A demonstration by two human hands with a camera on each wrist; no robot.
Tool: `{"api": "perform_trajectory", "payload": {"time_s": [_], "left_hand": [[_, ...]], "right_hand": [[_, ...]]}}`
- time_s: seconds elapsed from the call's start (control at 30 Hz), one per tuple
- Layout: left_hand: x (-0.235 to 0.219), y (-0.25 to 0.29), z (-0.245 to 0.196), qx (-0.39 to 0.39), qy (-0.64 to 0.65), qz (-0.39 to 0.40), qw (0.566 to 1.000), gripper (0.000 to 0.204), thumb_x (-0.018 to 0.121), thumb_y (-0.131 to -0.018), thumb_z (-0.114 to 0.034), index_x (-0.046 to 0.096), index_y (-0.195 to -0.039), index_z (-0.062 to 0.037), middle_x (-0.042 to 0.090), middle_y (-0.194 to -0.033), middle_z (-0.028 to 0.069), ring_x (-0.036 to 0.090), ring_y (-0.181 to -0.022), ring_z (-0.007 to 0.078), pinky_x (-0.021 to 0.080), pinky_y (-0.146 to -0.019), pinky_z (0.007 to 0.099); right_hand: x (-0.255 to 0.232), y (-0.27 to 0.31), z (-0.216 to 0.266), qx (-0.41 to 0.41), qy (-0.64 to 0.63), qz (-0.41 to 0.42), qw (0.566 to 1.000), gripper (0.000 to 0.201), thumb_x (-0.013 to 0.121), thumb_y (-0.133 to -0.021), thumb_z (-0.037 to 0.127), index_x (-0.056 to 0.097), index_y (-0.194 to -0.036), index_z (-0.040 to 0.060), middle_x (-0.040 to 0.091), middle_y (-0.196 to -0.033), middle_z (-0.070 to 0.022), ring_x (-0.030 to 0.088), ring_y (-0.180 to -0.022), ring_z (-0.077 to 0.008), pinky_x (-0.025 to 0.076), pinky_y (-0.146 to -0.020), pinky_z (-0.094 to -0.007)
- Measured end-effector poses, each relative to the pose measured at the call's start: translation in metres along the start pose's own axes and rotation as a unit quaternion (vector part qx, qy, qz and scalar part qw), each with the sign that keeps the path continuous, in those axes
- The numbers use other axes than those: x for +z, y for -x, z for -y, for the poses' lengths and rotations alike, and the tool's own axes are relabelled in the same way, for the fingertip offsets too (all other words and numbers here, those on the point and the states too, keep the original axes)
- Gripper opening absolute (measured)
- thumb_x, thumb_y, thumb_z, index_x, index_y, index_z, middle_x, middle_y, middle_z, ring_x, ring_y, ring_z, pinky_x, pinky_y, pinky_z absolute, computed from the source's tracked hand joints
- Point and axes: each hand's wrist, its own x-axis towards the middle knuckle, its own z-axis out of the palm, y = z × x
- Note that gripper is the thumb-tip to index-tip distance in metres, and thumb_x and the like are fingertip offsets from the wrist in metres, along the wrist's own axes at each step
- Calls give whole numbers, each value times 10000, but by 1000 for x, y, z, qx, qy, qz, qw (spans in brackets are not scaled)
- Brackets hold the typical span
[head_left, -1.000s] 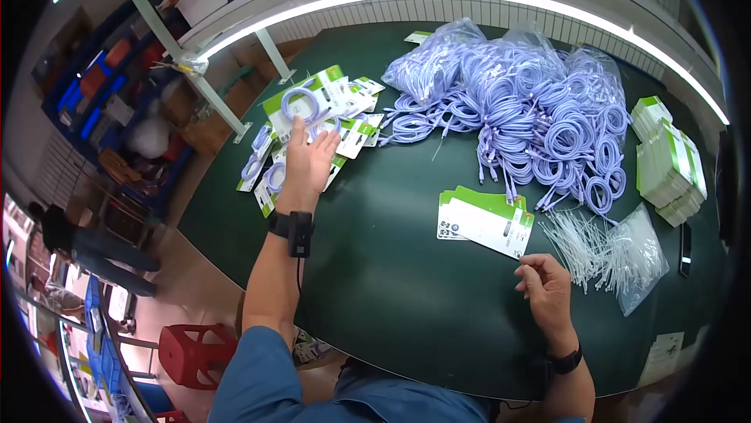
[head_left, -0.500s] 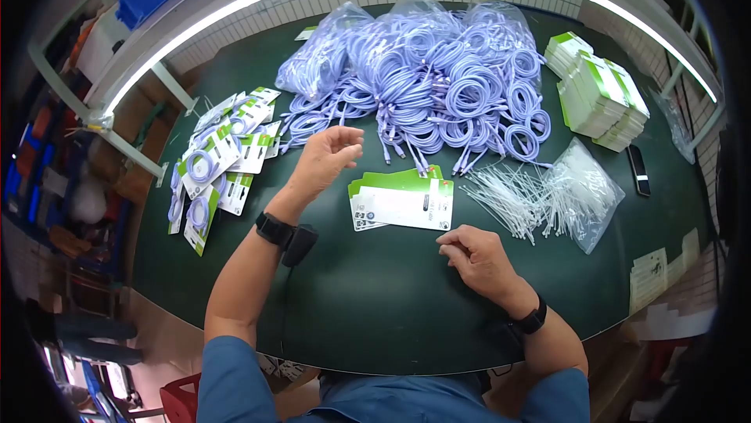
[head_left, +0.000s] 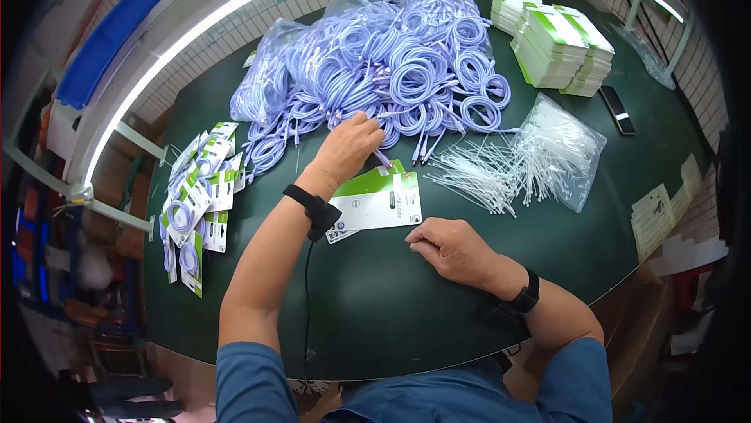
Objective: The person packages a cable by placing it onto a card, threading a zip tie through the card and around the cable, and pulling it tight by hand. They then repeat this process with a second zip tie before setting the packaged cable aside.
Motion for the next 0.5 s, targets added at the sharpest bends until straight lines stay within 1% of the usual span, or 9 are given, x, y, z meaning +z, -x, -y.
{"api": "perform_trajectory", "payload": {"time_s": [0.17, 0.27, 0.3, 0.33, 0.4, 0.43, 0.47, 0.5], "left_hand": [[7, 0, -2, 1, -49, 16, 999, 149, 737, -793, -88, 609, -869, -87, 635, -938, 50, 613, -944, 262, 546, -830, 367], [6, -2, -1, -102, 10, -26, 994, 153, 768, -828, -107, 653, -927, -83, 651, -904, 73, 631, -854, 309, 558, -761, 383], [4, -2, 3, -100, 9, -26, 995, 153, 768, -828, -107, 653, -927, -83, 651, -904, 73, 631, -854, 309, 558, -761, 383], [0, -2, 11, -163, 73, -44, 983, 170, 786, -853, -133, 660, -953, -79, 666, -911, 65, 643, -824, 283, 560, -728, 367], [-10, 0, 28, -284, 199, -78, 935, 214, 822, -902, -186, 674, -1003, -70, 697, -925, 49, 668, -764, 231, 564, -662, 336], [-16, 3, 38, -283, 198, -78, 935, 214, 822, -902, -186, 674, -1003, -70, 697, -925, 49, 668, -764, 231, 564, -662, 336], [-25, 7, 47, -409, 334, -96, 844, 240, 803, -937, -196, 669, -1077, -56, 701, -928, 36, 673, -782, 198, 568, -684, 317], [-31, 10, 54, -517, 455, -110, 717, 273, 784, -972, -207, 663, -1152, -42, 705, -932, 24, 679, -799, 165, 572, -705, 298]], "right_hand": [[3, 3, -4, -10, 11, 7, 1000, 86, 713, -948, 100, 713, -1004, 35, 730, -944, -136, 723, -869, -336, 584, -778, -422], [5, 3, -7, -24, 22, 11, 999, 86, 714, -948, 108, 714, -1002, 40, 728, -947, -127, 723, -871, -332, 585, -778, -420], [5, 3, -7, -29, 26, 13, 999, 88, 715, -949, 111, 714, -1002, 42, 727, -949, -123, 722, -871, -330, 585, -778, -418], [5, 4, -8, -34, 30, 15, 999, 89, 715, -949, 114, 714, -1002, 43, 726, -950, -119, 722, -870, -329, 586, -778, -416], [3, 4, -8, -33, 33, 15, 999, 87, 724, -941, 97, 720, -1006, 40, 729, -952, -124, 724, -866, -330, 588, -772, -412], [2, 3, -7, -32, 34, 17, 999, 89, 732, -933, 80, 725, -1009, 37, 732, -954, -129, 726, -862, -331, 591, -766, -408], [2, 3, -7, -31, 34, 19, 999, 94, 741, -925, 63, 730, -1013, 33, 734, -955, -134, 728, -857, -333, 594, -760, -404], [2, 3, -8, -32, 34, 18, 999, 94, 741, -925, 63, 730, -1013, 33, 734, -955, -134, 728, -857, -333, 594, -760, -404]]}}
